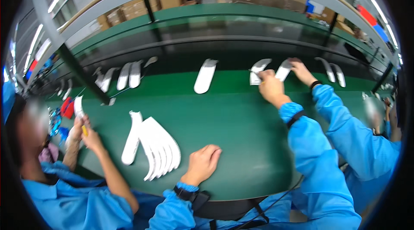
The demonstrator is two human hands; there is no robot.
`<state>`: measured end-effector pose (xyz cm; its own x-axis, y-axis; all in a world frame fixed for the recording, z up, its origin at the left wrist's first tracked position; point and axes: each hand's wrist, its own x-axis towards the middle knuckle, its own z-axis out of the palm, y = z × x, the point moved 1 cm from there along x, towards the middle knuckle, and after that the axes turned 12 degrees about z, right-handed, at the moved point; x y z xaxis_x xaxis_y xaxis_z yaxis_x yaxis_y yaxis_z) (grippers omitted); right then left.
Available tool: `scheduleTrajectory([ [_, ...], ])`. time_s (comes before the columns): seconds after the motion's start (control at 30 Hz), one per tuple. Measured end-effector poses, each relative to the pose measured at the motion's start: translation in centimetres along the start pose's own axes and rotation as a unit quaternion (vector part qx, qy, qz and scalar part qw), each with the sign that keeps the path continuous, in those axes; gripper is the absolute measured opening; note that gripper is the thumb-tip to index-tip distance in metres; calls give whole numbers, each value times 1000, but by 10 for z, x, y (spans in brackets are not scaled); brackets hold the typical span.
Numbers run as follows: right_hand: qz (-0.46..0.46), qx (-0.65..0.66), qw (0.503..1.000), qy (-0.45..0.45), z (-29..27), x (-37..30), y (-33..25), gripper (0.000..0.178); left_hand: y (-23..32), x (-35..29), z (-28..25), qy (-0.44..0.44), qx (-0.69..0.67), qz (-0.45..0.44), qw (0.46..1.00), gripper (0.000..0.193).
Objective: Trim and assemble small white plastic electronic components using pliers at a factory workbench.
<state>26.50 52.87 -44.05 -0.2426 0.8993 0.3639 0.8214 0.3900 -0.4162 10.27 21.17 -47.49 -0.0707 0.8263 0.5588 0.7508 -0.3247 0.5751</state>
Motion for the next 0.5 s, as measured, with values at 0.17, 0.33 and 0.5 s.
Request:
scheduleTrajectory([
  [0.17,50,213,954,-206,-32,-53,-10,14,-3,-2,2,15,-13,-32,999,8],
  [0.33,135,343,858,-359,-57,-122,-13,17,7,-4,-8,39,56,21,997,9],
  [0.5,124,406,868,-258,-70,-169,10,18,33,-3,-52,32,273,25,961,17],
])
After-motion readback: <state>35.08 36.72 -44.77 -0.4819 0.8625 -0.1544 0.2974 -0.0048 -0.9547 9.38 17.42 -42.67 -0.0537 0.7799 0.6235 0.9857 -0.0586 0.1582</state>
